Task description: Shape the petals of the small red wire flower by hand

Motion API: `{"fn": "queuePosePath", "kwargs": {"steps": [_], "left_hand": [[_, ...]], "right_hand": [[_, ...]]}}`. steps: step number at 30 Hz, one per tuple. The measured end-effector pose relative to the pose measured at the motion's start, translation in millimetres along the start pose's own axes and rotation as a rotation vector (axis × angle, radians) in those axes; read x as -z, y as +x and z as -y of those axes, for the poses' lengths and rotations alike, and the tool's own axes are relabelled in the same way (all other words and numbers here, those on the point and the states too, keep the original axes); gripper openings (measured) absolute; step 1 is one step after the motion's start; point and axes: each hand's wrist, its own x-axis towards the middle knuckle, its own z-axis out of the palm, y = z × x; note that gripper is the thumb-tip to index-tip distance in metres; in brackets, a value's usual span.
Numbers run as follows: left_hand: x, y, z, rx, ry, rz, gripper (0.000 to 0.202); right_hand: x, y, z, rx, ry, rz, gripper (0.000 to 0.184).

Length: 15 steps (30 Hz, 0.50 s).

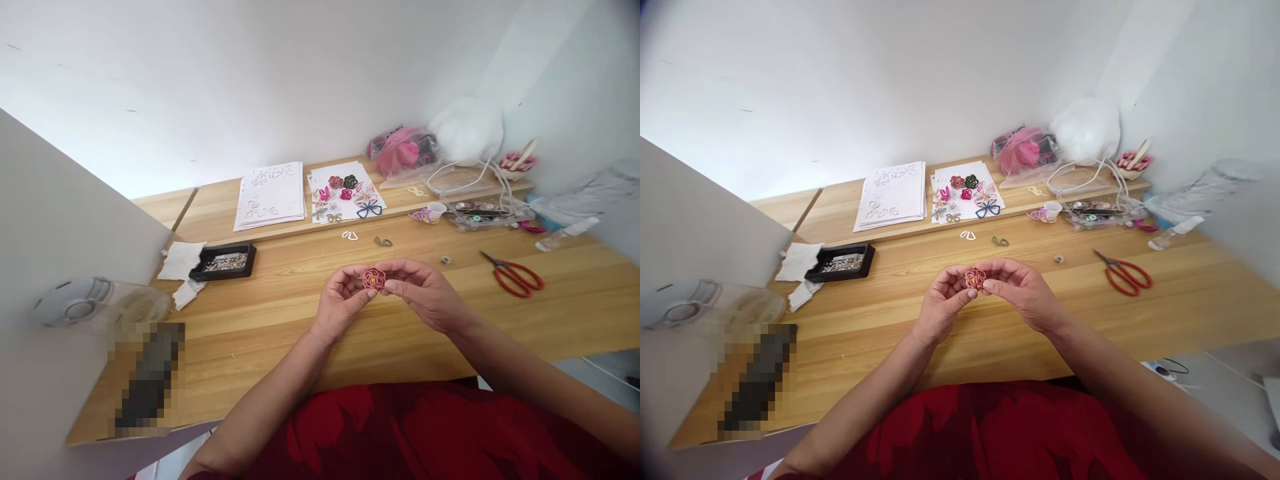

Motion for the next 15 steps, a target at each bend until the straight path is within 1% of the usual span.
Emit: {"fn": "queuePosePath", "kwargs": {"steps": [4, 8, 10, 15], "left_hand": [[-8.9, -13, -6, -0.018, 0.001, -0.013, 0.047], [-13.6, -30, -13, 0.016, -0.015, 0.012, 0.048], [-14.2, -38, -16, 0.04, -0.014, 0.022, 0.046], [-11.8, -51, -19, 0.098, -0.037, -0.012, 0.037]], "right_hand": [[-3, -11, 5, 0.012, 0.026, 0.035, 0.026], [-5, -21, 7, 0.002, 0.035, 0.038, 0.025], [-6, -26, 8, 0.01, 0.007, 0.036, 0.023], [-7, -38, 12, 0.041, -0.041, 0.037, 0.022]]}}
